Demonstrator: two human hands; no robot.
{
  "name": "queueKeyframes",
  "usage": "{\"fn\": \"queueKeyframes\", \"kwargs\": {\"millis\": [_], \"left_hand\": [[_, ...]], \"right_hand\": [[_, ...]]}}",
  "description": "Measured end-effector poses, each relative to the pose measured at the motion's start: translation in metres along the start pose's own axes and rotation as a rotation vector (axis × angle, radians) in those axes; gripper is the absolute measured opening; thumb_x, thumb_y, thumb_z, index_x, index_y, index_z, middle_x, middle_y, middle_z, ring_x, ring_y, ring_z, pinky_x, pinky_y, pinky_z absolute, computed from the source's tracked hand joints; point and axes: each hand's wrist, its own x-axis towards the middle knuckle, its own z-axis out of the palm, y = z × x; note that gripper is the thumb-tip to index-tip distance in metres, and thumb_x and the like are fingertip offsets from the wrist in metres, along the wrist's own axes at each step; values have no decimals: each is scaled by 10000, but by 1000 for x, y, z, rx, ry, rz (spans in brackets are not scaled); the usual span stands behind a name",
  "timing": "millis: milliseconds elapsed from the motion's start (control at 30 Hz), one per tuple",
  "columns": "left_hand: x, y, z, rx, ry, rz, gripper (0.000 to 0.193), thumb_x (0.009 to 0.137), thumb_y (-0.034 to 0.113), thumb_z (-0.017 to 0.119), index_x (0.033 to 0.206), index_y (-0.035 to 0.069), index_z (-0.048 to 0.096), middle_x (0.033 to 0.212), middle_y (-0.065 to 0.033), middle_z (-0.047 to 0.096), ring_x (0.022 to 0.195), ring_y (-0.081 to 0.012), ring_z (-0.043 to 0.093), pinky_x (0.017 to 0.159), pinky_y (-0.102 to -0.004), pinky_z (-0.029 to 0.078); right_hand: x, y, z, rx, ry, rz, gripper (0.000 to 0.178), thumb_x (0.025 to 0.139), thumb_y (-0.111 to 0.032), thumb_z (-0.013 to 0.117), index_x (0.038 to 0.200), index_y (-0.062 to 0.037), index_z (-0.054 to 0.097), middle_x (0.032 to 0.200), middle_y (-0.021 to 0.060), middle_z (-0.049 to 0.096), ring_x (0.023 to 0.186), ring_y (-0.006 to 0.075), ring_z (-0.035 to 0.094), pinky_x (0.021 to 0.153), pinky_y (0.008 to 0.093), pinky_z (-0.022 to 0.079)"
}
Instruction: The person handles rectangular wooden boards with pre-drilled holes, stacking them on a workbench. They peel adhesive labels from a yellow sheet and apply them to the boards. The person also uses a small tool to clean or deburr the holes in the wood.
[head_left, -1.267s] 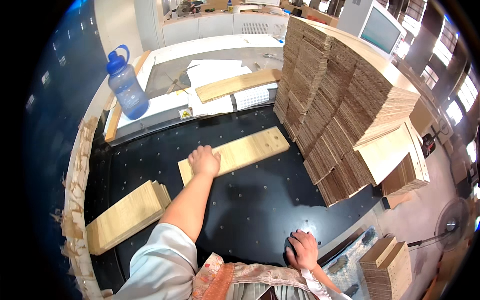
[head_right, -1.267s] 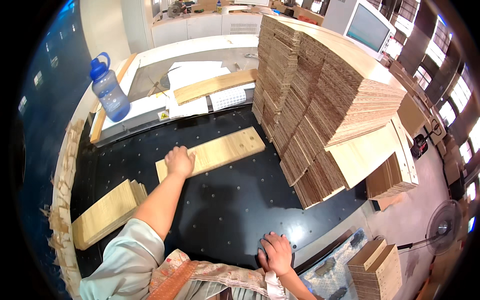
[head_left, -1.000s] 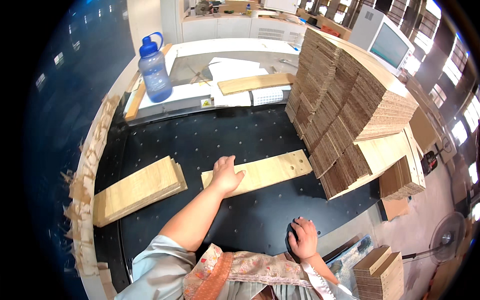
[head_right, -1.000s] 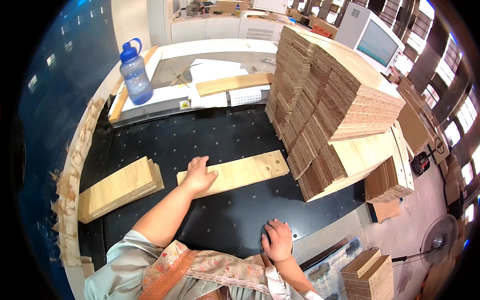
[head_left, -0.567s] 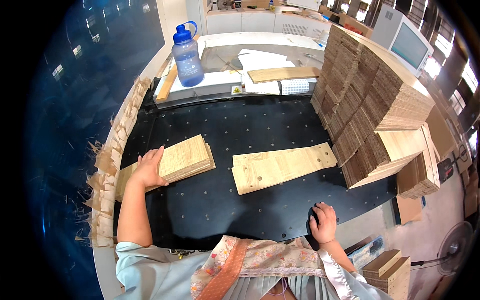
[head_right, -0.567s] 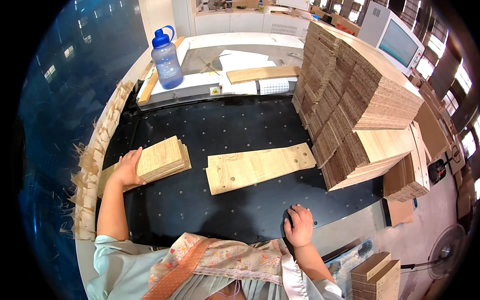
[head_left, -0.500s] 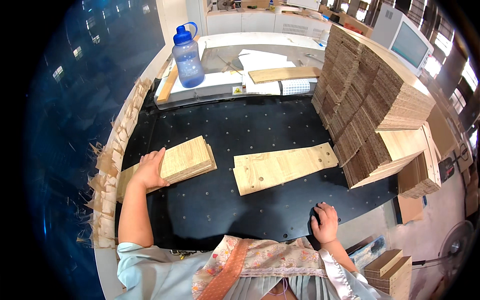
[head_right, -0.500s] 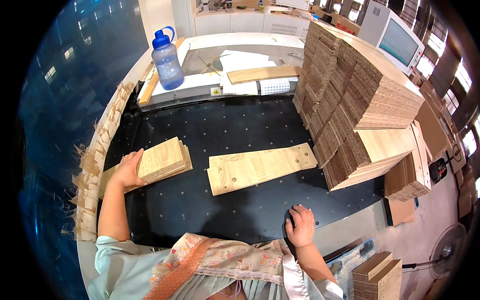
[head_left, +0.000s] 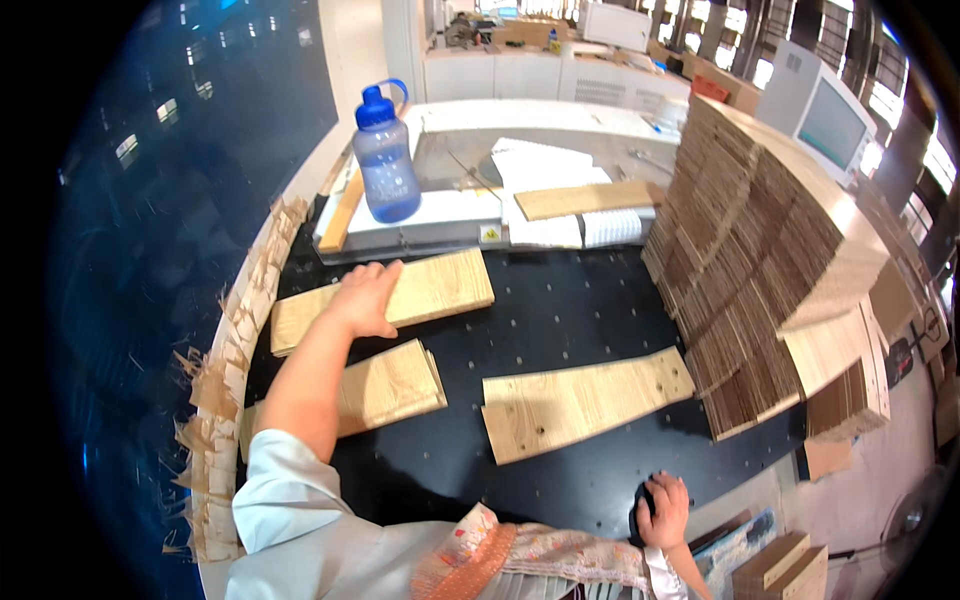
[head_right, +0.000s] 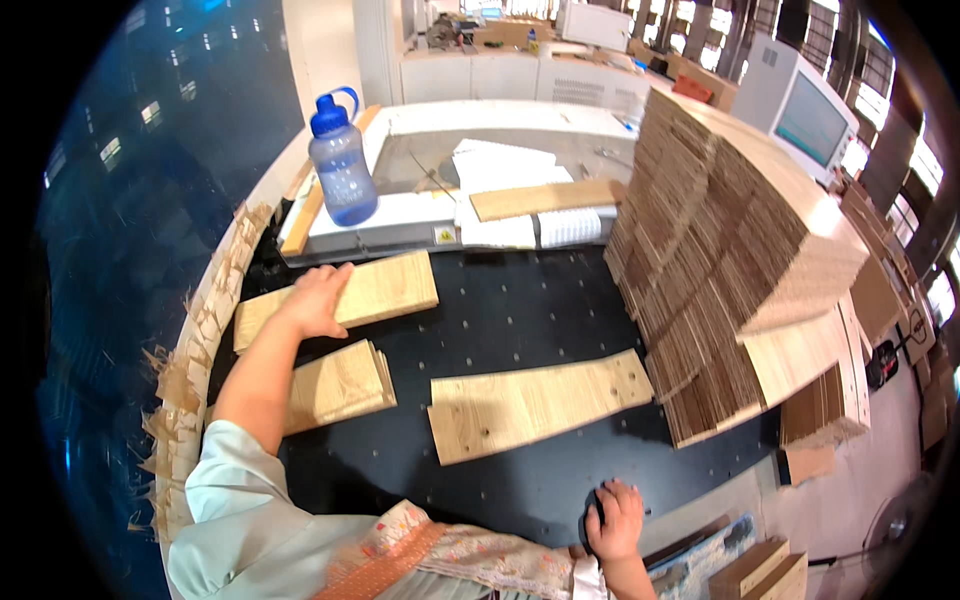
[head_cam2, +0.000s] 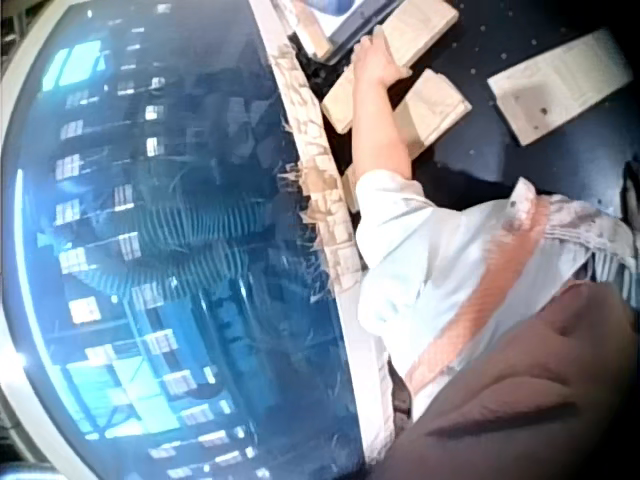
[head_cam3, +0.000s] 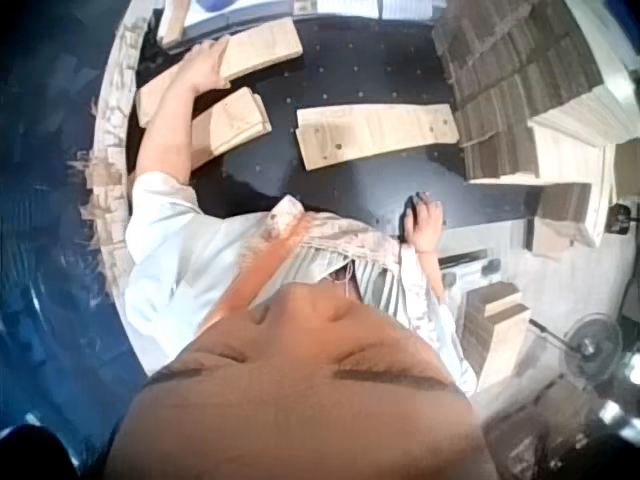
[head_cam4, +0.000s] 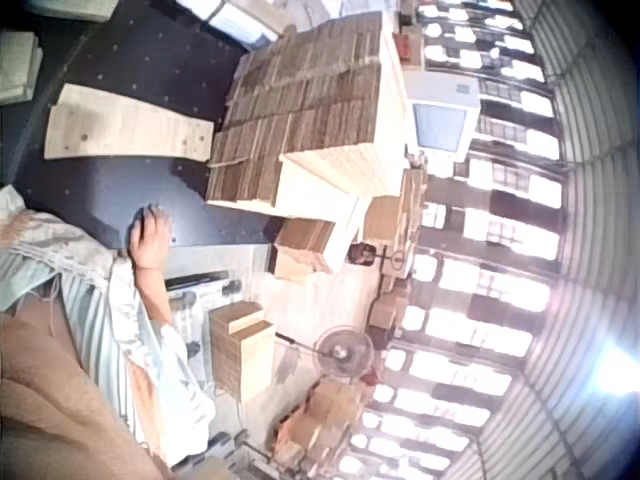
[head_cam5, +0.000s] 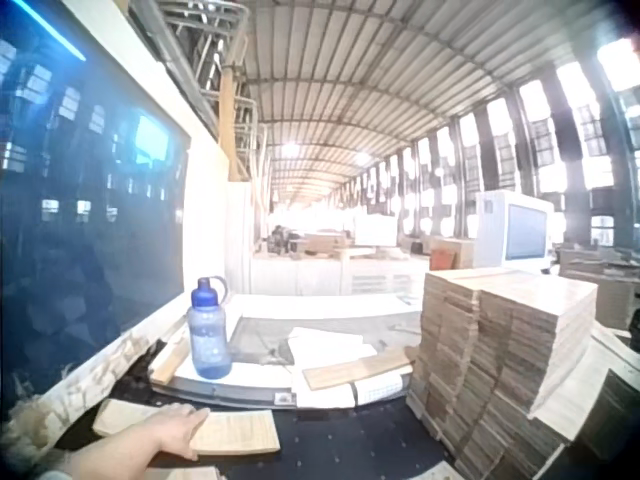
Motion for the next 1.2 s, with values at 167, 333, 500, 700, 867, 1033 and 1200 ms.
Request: {"fn": "queueKeyframes", "kwargs": {"millis": [167, 333, 500, 700, 867, 1033, 1200], "left_hand": [[57, -38, 49, 107, -281, -41, 1066, 512, 285, 867, 1403, 94, 313, 1269, -176, 464, 1191, -358, 430, 998, -443, 357], [77, -68, 71, 57, -347, -26, 1068, 548, 233, 852, 1442, 140, 275, 1375, -139, 399, 1297, -318, 345, 1074, -448, 287], [67, -80, 84, 218, -41, -51, 566, 759, 93, 618, 1299, 156, 459, 1336, -92, 428, 1296, -277, 348, 1042, -475, 316], [59, -87, 95, 312, -14, -253, 182, 832, 128, 514, 952, 107, 649, 995, -80, 629, 968, -248, 614, 769, -378, 519], [74, -99, 94, 213, -50, -287, 228, 839, 99, 488, 960, 95, 681, 1008, -110, 670, 950, -273, 645, 770, -391, 531], [86, -124, 107, 127, 4, -497, 252, 855, 91, 462, 954, 88, 693, 982, -130, 684, 915, -288, 663, 765, -407, 535], [91, -125, 109, -235, 154, -801, 344, 830, 85, 535, 1164, 4, 539, 1083, -218, 630, 1021, -344, 615, 839, -414, 510]], "right_hand": [[-8, 8, 8, 5, -32, 13, 312, 737, -171, 618, 1024, -50, 614, 1108, 158, 579, 1062, 369, 535, 975, 492, 375], [-1, -1, 2, -78, -91, 24, 324, 810, -184, 586, 1101, -44, 604, 1165, 170, 573, 1064, 385, 524, 926, 469, 418], [1, -4, 2, -85, -80, 1, 318, 804, -168, 592, 1095, -40, 601, 1151, 177, 573, 1061, 389, 521, 919, 472, 418], [-12, 10, 14, -127, -60, 3, 316, 791, -156, 608, 1086, -46, 596, 1145, 188, 557, 1050, 394, 515, 909, 473, 418], [-2, 7, 10, -186, -206, 70, 359, 766, -162, 630, 1108, -60, 591, 1174, 193, 534, 1059, 391, 507, 912, 469, 420], [-5, 8, 10, -129, -53, -80, 361, 791, -174, 575, 1120, -26, 555, 1103, 227, 545, 983, 420, 526, 847, 483, 443], [-4, -2, 10, -85, -58, 37, 346, 796, -167, 586, 1117, -38, 570, 1112, 227, 546, 1007, 412, 507, 881, 481, 418]]}}
